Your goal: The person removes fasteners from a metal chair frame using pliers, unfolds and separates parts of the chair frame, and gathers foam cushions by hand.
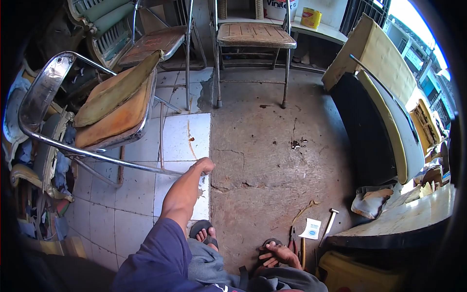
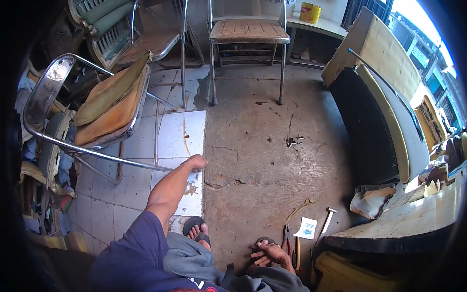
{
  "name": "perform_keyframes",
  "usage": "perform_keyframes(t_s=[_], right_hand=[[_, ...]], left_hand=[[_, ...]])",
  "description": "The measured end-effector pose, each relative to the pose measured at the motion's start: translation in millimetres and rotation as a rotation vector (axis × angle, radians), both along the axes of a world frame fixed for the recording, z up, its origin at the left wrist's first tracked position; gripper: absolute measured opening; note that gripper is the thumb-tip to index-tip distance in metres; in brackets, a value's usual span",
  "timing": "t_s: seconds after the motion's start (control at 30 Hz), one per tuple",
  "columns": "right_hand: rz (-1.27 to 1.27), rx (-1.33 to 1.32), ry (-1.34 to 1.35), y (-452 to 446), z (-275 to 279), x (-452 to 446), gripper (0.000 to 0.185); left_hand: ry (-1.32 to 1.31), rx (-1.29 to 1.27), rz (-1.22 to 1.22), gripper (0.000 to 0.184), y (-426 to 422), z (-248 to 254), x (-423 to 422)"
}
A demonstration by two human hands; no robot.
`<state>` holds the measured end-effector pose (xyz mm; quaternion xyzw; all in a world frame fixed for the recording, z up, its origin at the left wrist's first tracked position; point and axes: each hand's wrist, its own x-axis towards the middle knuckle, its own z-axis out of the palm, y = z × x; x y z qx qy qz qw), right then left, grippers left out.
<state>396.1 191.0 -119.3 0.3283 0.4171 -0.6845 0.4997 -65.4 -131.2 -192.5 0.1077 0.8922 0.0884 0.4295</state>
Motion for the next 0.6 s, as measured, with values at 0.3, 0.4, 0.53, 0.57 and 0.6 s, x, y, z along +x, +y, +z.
perform_keyframes(t_s=[0.3,0.4,0.53,0.57,0.6], right_hand=[[0.004,-0.022,0.004,0,-1,1,0.054],[-0.010,-0.025,0.015,1,-3,1,0.052],[0.007,0.022,0.099,-2,7,5,0.050],[-0.175,-0.087,0.312,-1,-51,21,0.049],[-0.174,-0.076,0.354,6,-51,5,0.049]], left_hand=[[0.098,0.006,-0.291,0.027,-1,-1,0],[-0.044,-0.101,-0.251,0.033,0,-7,-7],[0.004,-0.009,0.187,0.034,-1,-19,2],[0.176,0.052,0.060,0.031,1,-13,-2],[0.301,0.092,0.042,0.031,7,-3,-36]])
